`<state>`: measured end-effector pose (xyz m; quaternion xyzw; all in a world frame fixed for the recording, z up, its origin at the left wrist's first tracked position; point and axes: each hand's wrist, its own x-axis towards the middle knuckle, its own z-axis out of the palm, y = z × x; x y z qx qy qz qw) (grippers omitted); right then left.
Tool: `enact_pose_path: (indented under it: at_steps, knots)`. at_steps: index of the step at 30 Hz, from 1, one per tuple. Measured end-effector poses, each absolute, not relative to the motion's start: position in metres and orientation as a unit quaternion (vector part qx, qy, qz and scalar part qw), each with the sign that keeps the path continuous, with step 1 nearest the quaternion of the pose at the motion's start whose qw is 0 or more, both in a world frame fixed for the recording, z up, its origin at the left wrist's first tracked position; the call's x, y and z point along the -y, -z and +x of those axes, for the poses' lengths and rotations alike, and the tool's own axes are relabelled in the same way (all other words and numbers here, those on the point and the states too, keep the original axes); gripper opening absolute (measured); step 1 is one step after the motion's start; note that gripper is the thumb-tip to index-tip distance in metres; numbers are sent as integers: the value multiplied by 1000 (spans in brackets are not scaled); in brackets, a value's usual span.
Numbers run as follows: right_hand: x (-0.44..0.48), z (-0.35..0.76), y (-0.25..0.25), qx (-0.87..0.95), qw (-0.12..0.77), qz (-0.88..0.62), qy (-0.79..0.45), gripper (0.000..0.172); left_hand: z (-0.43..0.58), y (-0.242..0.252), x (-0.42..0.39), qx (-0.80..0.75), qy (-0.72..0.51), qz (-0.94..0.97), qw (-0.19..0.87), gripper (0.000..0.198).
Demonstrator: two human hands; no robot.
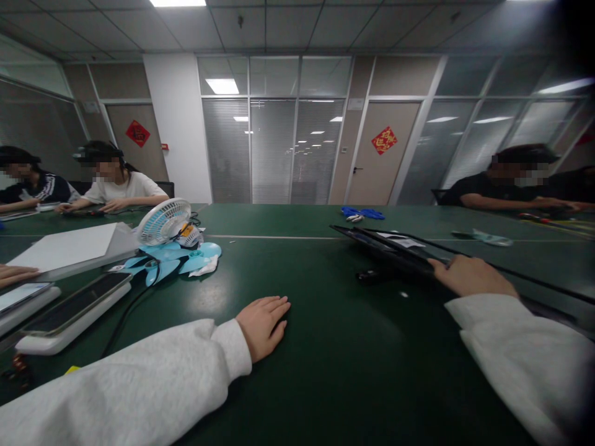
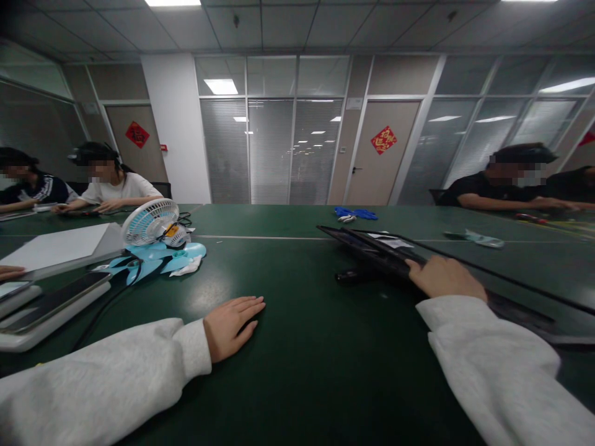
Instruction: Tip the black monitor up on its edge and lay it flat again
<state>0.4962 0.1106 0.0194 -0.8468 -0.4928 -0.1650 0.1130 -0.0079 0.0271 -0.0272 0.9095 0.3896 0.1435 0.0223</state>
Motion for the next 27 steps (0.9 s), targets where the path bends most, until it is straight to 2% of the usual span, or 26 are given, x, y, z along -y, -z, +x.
enact_pose_path:
  at_steps: [4, 12, 19, 27]
  knots:
    - [-111, 497, -21, 496, 98, -855, 113, 66, -7, 27, -27, -390, -144, 909, 22, 48]
    - [-108, 486, -23, 490, 94, -859, 117, 70, -7, 27, -28, -391, -141, 909, 24, 48]
    - [-104, 477, -22, 529, 99, -816, 209, 73, -8, 29, -29, -387, -146, 910, 24, 48]
    - [-113, 463, -5, 631, 62, -750, 188, 54, -7, 27, -27, -383, -156, 910, 24, 47]
